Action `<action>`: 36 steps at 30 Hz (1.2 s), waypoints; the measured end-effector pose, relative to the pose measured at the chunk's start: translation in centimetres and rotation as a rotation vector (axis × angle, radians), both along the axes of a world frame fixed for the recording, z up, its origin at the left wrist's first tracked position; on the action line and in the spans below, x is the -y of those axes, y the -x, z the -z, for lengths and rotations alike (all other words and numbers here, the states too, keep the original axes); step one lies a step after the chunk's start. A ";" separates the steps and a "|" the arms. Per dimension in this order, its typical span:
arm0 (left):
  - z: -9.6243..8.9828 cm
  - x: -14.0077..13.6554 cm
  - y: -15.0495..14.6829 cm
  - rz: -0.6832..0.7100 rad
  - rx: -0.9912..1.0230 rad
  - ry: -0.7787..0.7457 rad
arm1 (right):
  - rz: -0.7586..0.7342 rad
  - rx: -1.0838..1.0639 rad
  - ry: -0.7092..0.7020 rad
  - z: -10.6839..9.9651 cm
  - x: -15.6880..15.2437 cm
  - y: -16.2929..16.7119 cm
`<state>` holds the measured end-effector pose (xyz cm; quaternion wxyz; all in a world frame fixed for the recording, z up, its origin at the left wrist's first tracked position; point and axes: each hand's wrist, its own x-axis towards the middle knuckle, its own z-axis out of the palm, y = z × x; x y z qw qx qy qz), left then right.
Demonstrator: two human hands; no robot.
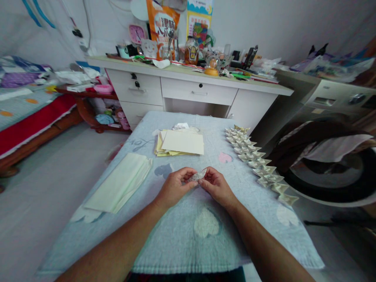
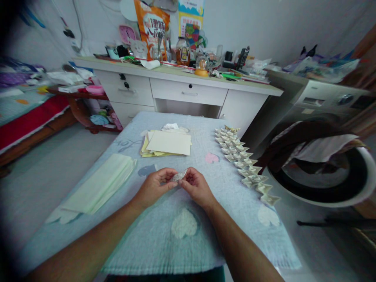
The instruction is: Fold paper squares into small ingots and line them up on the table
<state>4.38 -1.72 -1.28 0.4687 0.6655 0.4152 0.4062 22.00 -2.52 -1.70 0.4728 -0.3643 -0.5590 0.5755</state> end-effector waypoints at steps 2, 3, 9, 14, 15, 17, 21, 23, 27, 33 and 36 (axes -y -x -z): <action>-0.1 0.1 -0.1 0.004 0.001 -0.009 | -0.008 -0.005 0.012 -0.1 0.1 0.1; -0.1 0.1 -0.1 0.000 -0.010 -0.020 | -0.010 -0.003 0.014 -0.2 0.1 0.1; -0.4 0.3 -0.3 -0.015 -0.043 -0.055 | 0.012 0.031 0.038 -0.4 0.3 0.1; -0.1 0.1 -0.3 0.012 0.061 0.035 | 0.007 0.035 0.051 -0.4 0.3 0.0; -0.1 0.1 -0.3 0.018 0.078 0.055 | 0.004 0.031 0.051 -0.4 0.3 0.0; -0.1 0.1 -0.4 0.033 0.105 0.084 | -0.003 0.029 0.049 -0.3 0.3 0.0; -0.4 0.2 -0.4 0.026 0.093 0.074 | -0.006 0.043 0.028 -0.1 0.3 0.0; -0.6 0.2 -0.4 0.010 0.067 0.054 | -0.005 0.052 0.019 -0.1 0.3 0.0; -0.8 0.2 -0.4 0.001 0.021 0.018 | -0.011 0.051 0.008 -0.1 0.4 0.0; -0.6 0.2 -0.3 -0.022 -0.078 -0.067 | -0.035 0.003 -0.005 -0.5 0.4 0.2; -0.4 0.2 -0.4 -0.015 -0.081 -0.062 | -0.039 -0.014 -0.009 -0.5 0.5 0.3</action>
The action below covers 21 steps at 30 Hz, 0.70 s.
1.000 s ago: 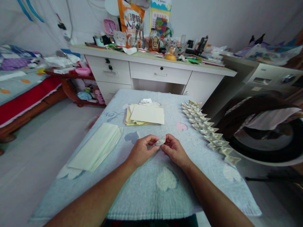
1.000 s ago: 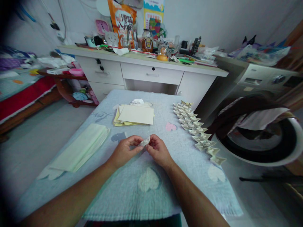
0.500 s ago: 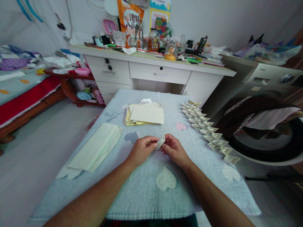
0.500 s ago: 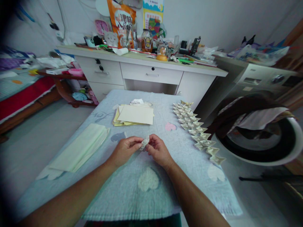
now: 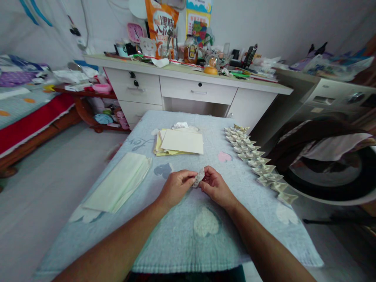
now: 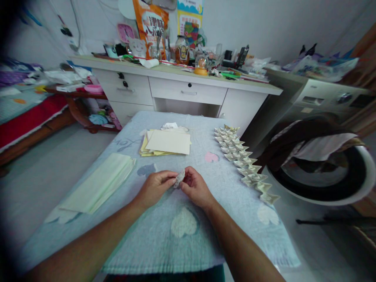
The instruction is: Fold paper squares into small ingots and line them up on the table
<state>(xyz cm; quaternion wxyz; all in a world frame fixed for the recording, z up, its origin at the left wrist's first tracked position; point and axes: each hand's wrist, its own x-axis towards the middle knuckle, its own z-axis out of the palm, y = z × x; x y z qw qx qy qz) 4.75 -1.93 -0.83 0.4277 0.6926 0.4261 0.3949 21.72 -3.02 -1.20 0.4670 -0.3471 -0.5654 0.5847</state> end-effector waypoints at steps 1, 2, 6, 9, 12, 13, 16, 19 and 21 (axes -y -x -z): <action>0.0 0.0 0.0 0.000 0.004 0.005 | -0.001 0.001 0.004 0.0 0.0 0.0; 0.0 0.0 -0.1 -0.001 0.010 0.010 | -0.005 0.005 0.010 0.0 0.0 -0.1; -0.3 0.0 -0.2 -0.014 0.042 0.042 | -0.038 0.018 0.032 0.2 0.0 -0.2; -0.4 0.0 -0.2 -0.014 0.046 0.046 | -0.052 0.010 0.030 0.3 -0.1 -0.3; -0.3 0.0 -0.2 -0.029 0.035 0.015 | -0.049 0.006 0.026 0.4 -0.2 -0.3; -0.1 0.0 -0.1 -0.036 0.028 0.004 | -0.046 0.004 0.025 0.5 -0.3 -0.3; 0.2 0.0 -0.1 -0.038 -0.004 -0.033 | -0.026 -0.001 0.026 0.6 -0.3 -0.1; 0.2 0.1 -0.2 -0.044 -0.055 -0.083 | 0.007 -0.005 0.029 0.7 -0.3 0.0; 0.0 0.2 -0.3 -0.050 -0.084 -0.124 | 0.024 0.003 0.024 0.6 -0.2 0.0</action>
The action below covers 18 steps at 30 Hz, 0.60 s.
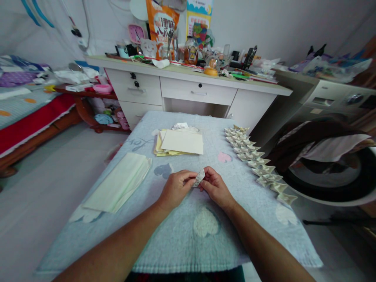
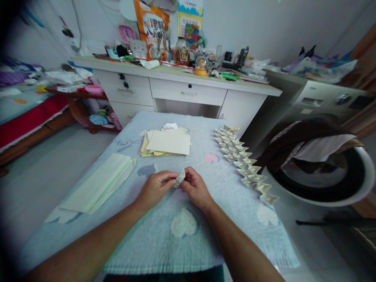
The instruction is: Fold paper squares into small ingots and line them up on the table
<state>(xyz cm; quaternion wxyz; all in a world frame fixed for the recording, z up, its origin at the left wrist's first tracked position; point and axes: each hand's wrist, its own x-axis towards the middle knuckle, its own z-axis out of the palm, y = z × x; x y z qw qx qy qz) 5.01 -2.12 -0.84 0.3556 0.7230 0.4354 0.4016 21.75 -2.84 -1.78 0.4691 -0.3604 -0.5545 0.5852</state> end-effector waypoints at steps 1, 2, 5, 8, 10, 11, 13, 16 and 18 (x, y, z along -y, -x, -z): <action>-0.1 0.1 -0.1 0.002 -0.011 -0.018 | 0.010 0.012 -0.002 -0.1 0.1 0.0; -0.2 0.2 -0.1 0.008 -0.020 -0.031 | 0.021 0.029 -0.003 -0.2 0.1 -0.1; -0.4 0.4 -0.3 0.024 -0.033 -0.041 | 0.065 0.063 0.008 -0.6 0.2 -0.2; -0.5 0.5 -0.4 0.040 0.011 -0.012 | 0.088 0.047 0.032 -0.8 0.1 -0.2; -0.5 0.5 -0.4 0.048 0.081 0.044 | 0.090 0.016 0.060 -0.8 0.1 -0.2; -0.4 0.5 -0.5 0.048 0.118 0.082 | 0.090 -0.005 0.076 -0.8 0.1 -0.1; -0.3 0.5 -0.5 0.040 0.174 0.151 | 0.084 -0.052 0.100 -0.8 0.0 0.0; -0.1 0.4 -0.5 0.024 0.194 0.188 | 0.071 -0.090 0.109 -0.8 0.0 0.0; -0.2 0.4 -0.5 0.015 0.180 0.174 | 0.067 -0.088 0.103 -0.7 0.0 0.0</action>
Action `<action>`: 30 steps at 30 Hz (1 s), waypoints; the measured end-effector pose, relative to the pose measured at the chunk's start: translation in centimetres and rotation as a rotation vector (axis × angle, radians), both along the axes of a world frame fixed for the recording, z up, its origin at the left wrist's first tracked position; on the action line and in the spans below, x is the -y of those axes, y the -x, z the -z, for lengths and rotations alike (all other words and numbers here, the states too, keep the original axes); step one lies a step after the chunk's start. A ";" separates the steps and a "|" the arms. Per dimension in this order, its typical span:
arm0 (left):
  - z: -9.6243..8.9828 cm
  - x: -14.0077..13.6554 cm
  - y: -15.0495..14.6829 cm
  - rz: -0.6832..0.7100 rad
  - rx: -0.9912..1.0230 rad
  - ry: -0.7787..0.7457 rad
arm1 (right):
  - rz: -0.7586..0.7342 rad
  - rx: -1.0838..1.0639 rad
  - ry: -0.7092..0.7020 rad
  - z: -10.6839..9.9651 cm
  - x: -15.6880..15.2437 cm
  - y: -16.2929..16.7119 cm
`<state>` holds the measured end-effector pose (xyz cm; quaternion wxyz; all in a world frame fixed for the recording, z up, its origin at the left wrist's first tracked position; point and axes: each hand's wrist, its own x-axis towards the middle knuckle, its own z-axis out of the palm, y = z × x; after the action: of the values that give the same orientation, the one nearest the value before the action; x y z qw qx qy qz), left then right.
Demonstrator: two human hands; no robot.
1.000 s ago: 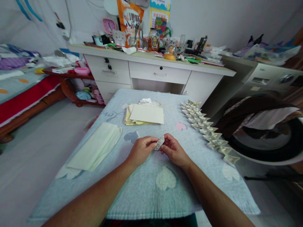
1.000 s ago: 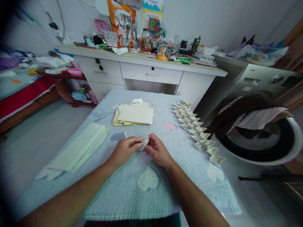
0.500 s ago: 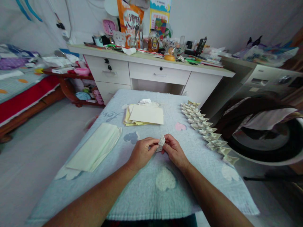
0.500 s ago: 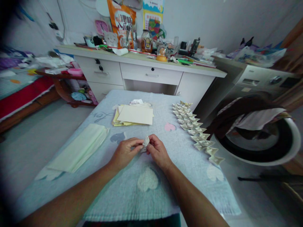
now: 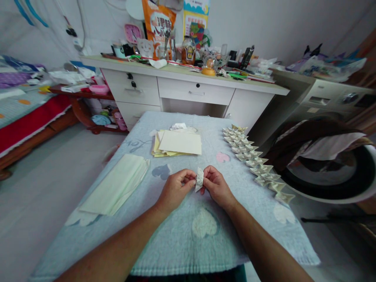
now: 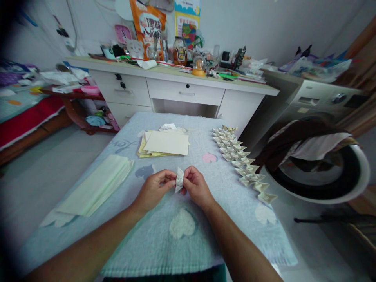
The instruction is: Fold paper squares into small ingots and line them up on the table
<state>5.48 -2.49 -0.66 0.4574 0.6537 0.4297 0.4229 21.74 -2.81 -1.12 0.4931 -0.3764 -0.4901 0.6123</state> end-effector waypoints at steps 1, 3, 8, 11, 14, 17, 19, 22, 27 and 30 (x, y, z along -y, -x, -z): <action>-0.1 0.0 0.0 -0.005 -0.015 -0.017 | 0.000 0.004 -0.002 0.1 0.0 0.0; -0.2 -0.1 0.0 -0.016 -0.048 -0.064 | -0.001 0.012 -0.002 0.2 -0.1 -0.1; -0.4 -0.2 0.1 -0.032 -0.067 -0.105 | -0.013 0.051 -0.022 0.2 0.0 -0.5; -0.2 -0.3 0.2 -0.055 -0.078 -0.109 | -0.025 0.088 -0.032 -0.2 0.2 -0.8; 0.1 -0.4 0.4 -0.059 -0.097 -0.131 | -0.079 0.085 -0.033 -0.6 0.2 -1.0; 0.4 -0.5 0.4 -0.049 -0.111 -0.154 | -0.132 0.073 -0.035 -0.6 0.1 -1.0; 0.5 -0.6 0.4 -0.047 -0.108 -0.167 | -0.145 0.066 -0.034 -0.6 -0.1 -1.0; 0.6 -0.5 0.3 -0.038 -0.103 -0.171 | -0.153 0.070 -0.026 -0.6 -0.2 -0.9; 0.3 -0.2 0.2 -0.021 -0.046 -0.094 | -0.167 0.064 0.020 -0.8 0.0 -1.0; -0.1 0.0 0.3 0.009 0.097 -0.011 | -0.190 0.005 0.072 -0.5 0.1 -1.2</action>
<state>5.21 -2.44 -0.57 0.4761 0.6369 0.4014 0.4545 22.92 -2.87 -0.65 0.4176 -0.3472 -0.5028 0.6725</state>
